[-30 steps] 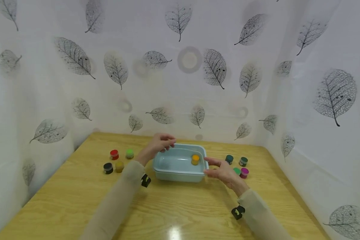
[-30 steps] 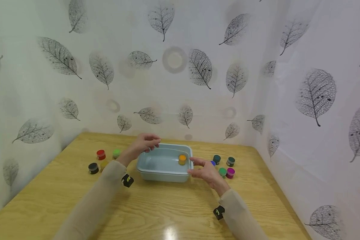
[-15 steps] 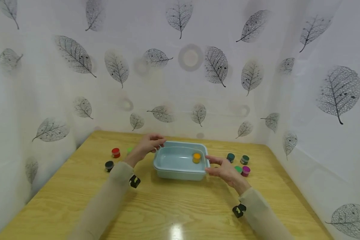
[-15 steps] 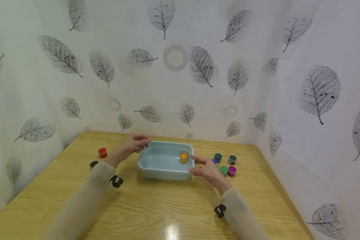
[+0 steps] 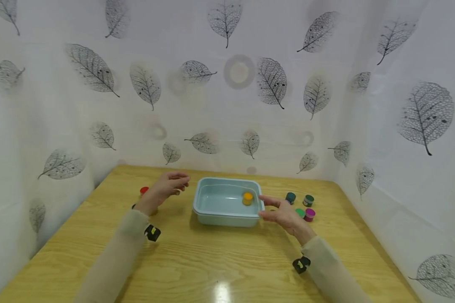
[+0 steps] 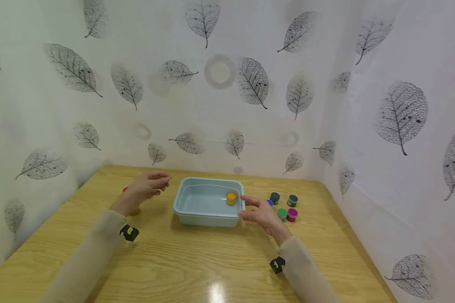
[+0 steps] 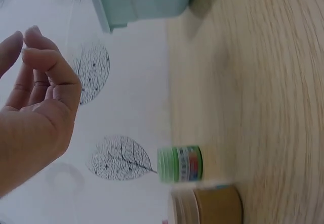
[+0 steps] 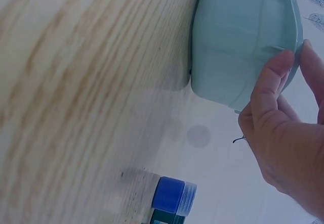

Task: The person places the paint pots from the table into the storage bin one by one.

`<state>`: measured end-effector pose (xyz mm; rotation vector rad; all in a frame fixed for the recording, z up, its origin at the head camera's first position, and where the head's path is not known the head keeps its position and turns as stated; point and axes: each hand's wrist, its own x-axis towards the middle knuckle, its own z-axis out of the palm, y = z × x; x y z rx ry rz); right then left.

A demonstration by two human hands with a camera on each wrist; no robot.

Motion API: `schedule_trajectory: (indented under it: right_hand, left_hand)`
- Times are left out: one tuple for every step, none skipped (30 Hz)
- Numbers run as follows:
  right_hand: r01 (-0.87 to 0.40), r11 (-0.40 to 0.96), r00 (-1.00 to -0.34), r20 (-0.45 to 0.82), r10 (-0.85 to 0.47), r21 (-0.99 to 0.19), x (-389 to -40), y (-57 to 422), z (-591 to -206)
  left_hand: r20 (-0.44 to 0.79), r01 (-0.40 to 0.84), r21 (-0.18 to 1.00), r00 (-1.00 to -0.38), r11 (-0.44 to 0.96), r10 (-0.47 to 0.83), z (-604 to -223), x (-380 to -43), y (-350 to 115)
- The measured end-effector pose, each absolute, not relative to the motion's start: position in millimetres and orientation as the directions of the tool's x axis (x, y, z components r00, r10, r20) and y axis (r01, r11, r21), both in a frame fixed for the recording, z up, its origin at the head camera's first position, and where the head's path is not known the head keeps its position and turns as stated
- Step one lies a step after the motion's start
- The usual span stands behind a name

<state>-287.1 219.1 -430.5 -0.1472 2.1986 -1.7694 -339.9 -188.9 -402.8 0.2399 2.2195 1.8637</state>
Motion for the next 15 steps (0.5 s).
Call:
schedule_trajectory:
  right_hand:
    - [0.111,0.230,-0.944,-0.175,-0.280,-0.967,-287.1,219.4,-430.8]
    - [0.110,0.229,-0.943,-0.174,-0.283,-0.967,-287.3,219.6,-431.0]
    - [0.104,0.227,-0.943,-0.169,-0.288,-0.968,-287.6,219.5,-431.2]
    - [0.103,0.224,-0.942,-0.167,-0.291,-0.969,-288.1,219.5,-431.3]
    - [0.098,0.226,-0.941,-0.164,-0.295,-0.969,-288.5,219.5,-431.2]
    - [0.093,0.226,-0.941,-0.160,-0.299,-0.970,-288.8,219.6,-431.2]
    - [0.090,0.225,-0.940,-0.158,-0.302,-0.970,-289.0,219.5,-431.1]
    - [0.090,0.226,-0.940,-0.157,-0.301,-0.970,-288.9,219.4,-430.9]
    - [0.093,0.223,-0.942,-0.159,-0.297,-0.970,-288.7,219.4,-430.7]
    - [0.097,0.225,-0.943,-0.162,-0.291,-0.969,-288.2,219.6,-430.7]
    - [0.099,0.227,-0.944,-0.164,-0.287,-0.969,-287.7,219.7,-431.1]
    - [0.103,0.226,-0.944,-0.167,-0.284,-0.969,-287.1,219.9,-431.5]
    - [0.105,0.225,-0.944,-0.168,-0.285,-0.969,-286.9,219.8,-431.4]
    - [0.108,0.227,-0.943,-0.172,-0.285,-0.968,-286.9,219.7,-431.6]
    - [0.110,0.227,-0.942,-0.174,-0.288,-0.968,-286.7,219.6,-431.8]
  left_hand:
    - [-0.078,-0.031,0.983,-0.961,0.179,0.265,-403.9,-339.8,-193.1]
    - [-0.078,-0.031,0.983,-0.962,0.178,0.263,-404.7,-339.9,-197.7]
    - [-0.074,-0.029,0.984,-0.963,0.175,0.260,-405.6,-340.1,-202.3]
    - [-0.074,-0.031,0.985,-0.966,0.170,0.249,-406.4,-340.5,-207.0]
    - [-0.069,-0.028,0.985,-0.968,0.169,0.241,-406.9,-340.8,-211.3]
    - [-0.060,-0.020,0.986,-0.969,0.164,0.241,-407.6,-341.3,-215.9]
    - [-0.049,-0.011,0.988,-0.969,0.156,0.242,-408.3,-341.8,-220.1]
    - [-0.039,-0.001,0.988,-0.969,0.155,0.244,-408.9,-342.3,-223.6]
    - [-0.036,0.003,0.987,-0.970,0.161,0.240,-409.7,-342.5,-226.5]
    - [-0.032,0.010,0.986,-0.969,0.166,0.244,-410.4,-342.6,-229.0]
    - [-0.032,0.009,0.986,-0.970,0.165,0.240,-411.3,-342.9,-231.2]
    - [-0.033,0.006,0.986,-0.972,0.166,0.233,-412.4,-342.9,-233.2]
    - [-0.034,0.002,0.987,-0.974,0.161,0.223,-412.5,-342.8,-234.7]
    - [-0.035,0.001,0.986,-0.976,0.166,0.214,-412.7,-342.3,-236.5]
    - [-0.038,-0.002,0.986,-0.978,0.170,0.207,-412.8,-341.9,-238.2]
